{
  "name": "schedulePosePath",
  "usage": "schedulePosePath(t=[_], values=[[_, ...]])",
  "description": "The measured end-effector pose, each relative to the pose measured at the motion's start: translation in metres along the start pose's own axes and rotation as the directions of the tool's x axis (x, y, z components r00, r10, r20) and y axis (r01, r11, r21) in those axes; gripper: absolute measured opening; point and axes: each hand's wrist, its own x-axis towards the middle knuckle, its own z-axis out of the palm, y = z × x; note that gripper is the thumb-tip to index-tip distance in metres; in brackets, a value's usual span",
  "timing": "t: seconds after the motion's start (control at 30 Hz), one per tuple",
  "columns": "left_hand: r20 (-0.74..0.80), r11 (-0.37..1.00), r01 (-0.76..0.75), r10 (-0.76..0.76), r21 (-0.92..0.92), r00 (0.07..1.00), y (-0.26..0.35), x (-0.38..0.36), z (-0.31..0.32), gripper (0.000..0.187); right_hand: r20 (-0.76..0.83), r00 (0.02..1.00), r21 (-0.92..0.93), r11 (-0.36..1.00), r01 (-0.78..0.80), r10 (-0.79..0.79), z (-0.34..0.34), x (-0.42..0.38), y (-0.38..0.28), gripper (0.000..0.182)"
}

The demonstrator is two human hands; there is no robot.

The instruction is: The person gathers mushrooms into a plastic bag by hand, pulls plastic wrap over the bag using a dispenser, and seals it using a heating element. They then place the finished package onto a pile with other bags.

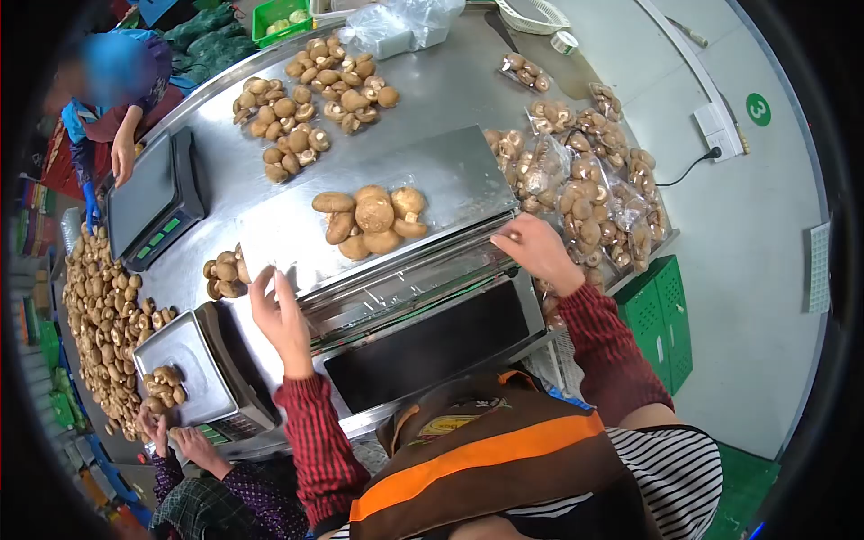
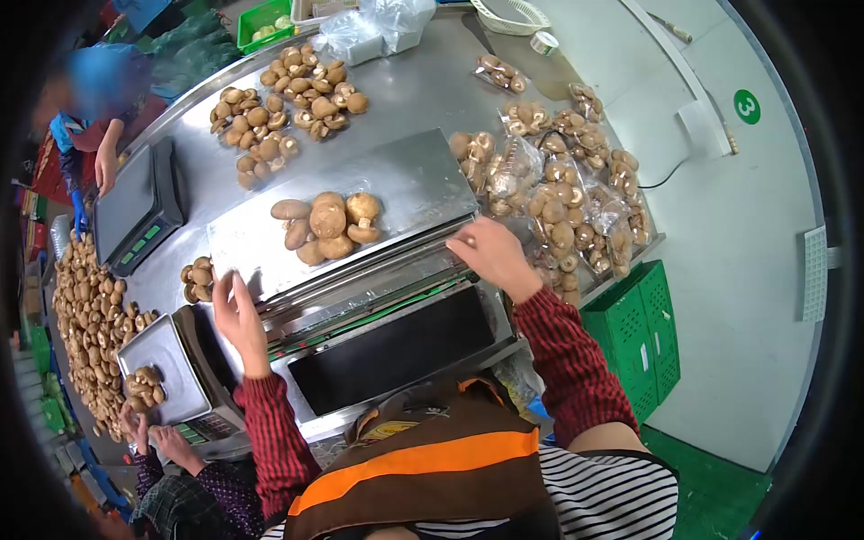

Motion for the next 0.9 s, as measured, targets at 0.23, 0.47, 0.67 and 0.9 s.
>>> schedulePosePath(t=[0.23, 0.47, 0.67, 0.9], values=[[0.212, 0.625, -0.247, 0.131, 0.74, 0.968, 0.002, -0.045, -0.012, 0.033, -0.001, 1.0, -0.162, 0.986, 0.023, -0.024, 0.055, 0.002, -0.03, 0.043], [0.773, 0.32, 0.889, -0.449, -0.329, 0.448, 0.034, -0.033, -0.052, 0.035, 0.825, 0.535, 0.466, -0.317, -0.826, -0.183, 0.019, -0.017, -0.022, 0.035], [0.244, 0.644, 0.188, -0.001, -0.742, 0.97, 0.114, 0.042, -0.031, 0.034, 0.11, 0.961, 0.979, -0.137, -0.149, -0.254, -0.054, 0.093, -0.089, 0.035], [0.525, 0.932, -0.353, 0.264, 0.076, 0.809, -0.004, 0.108, 0.057, 0.047, 0.283, 0.957, 0.925, 0.281, -0.257, -0.056, 0.05, 0.182, -0.057, 0.04]])
